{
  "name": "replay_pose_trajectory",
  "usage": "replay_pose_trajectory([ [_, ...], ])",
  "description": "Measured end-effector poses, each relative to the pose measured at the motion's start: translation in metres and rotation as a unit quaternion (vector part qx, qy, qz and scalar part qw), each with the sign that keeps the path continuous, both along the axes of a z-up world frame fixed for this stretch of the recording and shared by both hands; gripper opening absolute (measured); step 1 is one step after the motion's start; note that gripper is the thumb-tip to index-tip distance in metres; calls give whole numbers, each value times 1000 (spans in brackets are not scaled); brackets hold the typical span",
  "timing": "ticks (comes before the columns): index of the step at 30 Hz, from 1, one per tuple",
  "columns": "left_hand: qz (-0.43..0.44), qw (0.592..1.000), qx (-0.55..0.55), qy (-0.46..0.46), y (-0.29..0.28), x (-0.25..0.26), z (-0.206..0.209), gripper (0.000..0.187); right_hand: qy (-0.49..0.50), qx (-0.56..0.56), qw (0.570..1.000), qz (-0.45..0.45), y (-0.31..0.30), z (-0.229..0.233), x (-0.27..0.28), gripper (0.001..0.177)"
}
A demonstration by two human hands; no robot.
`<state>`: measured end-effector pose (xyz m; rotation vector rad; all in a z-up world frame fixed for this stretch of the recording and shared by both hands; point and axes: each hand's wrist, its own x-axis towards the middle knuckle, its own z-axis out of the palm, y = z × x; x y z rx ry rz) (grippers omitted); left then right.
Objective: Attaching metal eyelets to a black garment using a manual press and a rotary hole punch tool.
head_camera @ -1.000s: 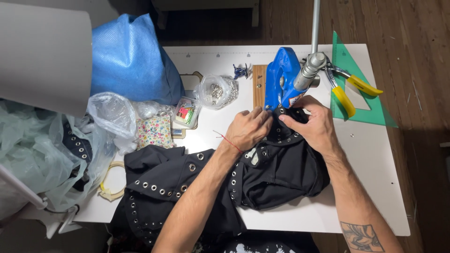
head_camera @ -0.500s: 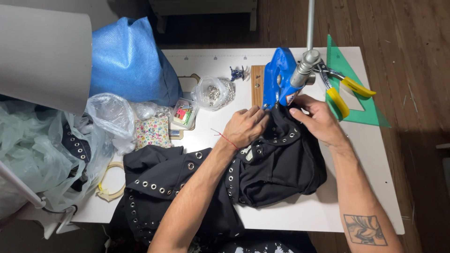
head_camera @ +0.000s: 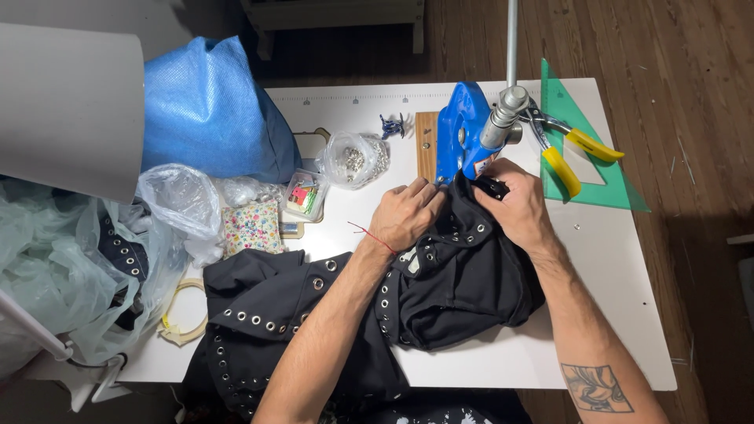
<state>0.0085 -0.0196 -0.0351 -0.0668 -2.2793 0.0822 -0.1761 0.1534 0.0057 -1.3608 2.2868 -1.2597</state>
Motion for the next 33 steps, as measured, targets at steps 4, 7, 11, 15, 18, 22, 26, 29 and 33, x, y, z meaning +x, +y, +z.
replay_pose_trajectory([
  [4, 6, 1000, 0, -7, 1, 0, 2, 20, 9, 16, 1000, -24, 2, -14, -3, 31],
  [7, 3, 1000, 4, -11, -1, -2, -2, 19, -4, 36, 998, -52, 0, -14, -1, 30],
  [11, 26, 999, 21, -15, -1, 0, -5, 18, 7, 73, 996, -59, -2, -1, 6, 32],
  [15, 39, 987, 151, -50, -13, -6, -52, 16, -94, 12, 995, -5, 7, -2, -9, 42],
  [18, 28, 945, 326, -9, 0, 3, 2, 20, -179, -12, 984, 12, 15, 13, -4, 43],
  [22, 13, 875, 465, -133, 42, 30, 115, 88, -186, -14, 982, 0, 13, 11, -8, 44],
  [26, 127, 840, 417, -322, 71, 26, 134, 130, -143, 9, 990, -15, 13, -1, -16, 29],
  [29, 145, 825, 428, -339, 52, 22, 107, 98, -98, 12, 995, -36, 13, -6, -26, 24],
  [33, 134, 838, 470, -243, -1, 33, 89, 50, -88, 11, 994, -60, 12, -8, -32, 22],
])
